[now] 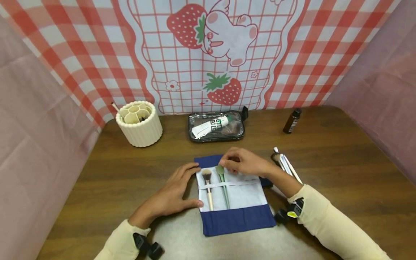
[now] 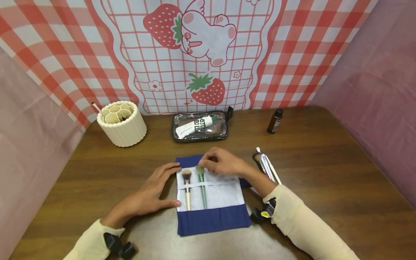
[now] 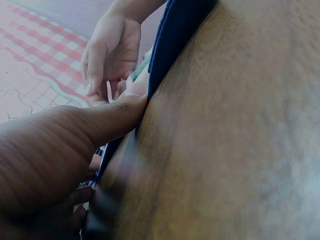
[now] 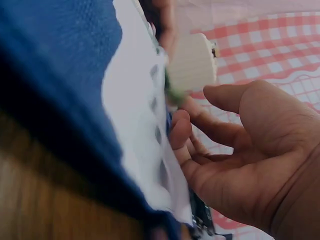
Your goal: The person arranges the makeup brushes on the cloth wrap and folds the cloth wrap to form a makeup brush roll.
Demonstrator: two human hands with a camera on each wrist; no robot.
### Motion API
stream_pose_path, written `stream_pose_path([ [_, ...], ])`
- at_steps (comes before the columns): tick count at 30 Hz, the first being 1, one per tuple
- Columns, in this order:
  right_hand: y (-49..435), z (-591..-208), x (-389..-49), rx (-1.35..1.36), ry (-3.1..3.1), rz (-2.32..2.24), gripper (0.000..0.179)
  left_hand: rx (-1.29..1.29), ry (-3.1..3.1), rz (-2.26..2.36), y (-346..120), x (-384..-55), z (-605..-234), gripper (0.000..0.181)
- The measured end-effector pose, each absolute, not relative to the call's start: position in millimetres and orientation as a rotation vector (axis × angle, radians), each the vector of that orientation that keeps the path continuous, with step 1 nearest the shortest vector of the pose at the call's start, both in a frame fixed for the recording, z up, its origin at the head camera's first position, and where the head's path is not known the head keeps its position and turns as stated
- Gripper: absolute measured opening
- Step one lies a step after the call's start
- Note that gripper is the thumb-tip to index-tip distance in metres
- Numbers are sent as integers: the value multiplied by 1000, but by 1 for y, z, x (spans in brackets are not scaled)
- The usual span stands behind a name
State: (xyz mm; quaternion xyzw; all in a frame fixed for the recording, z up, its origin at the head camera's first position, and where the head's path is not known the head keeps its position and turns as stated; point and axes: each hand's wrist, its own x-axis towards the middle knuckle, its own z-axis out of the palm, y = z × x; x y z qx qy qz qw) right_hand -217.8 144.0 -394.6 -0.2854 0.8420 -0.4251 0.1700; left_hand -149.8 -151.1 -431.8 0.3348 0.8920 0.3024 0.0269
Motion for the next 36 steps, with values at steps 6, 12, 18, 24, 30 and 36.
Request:
stream_pose_path([
  [6, 174, -375, -213, -816, 2721, -1116, 20, 1038, 2758, 940, -152, -148, -433, 99],
  [12, 213, -351, -210, -598, 3048, -635, 14, 1038, 2762, 944, -154, -147, -435, 99],
  [18, 236, -347, -207, -292, 3013, -386, 17, 1027, 2752, 961, -156, -146, -435, 98],
  [24, 243, -358, -208, -252, 2956, -275, 29, 1034, 2760, 948, -155, -147, -436, 98],
  [30, 235, -365, -206, -295, 2919, -288, 32, 1043, 2757, 945, -153, -148, -435, 98],
  [36, 228, -362, -201, -369, 2863, -304, 31, 1031, 2748, 929, -152, -150, -433, 99],
])
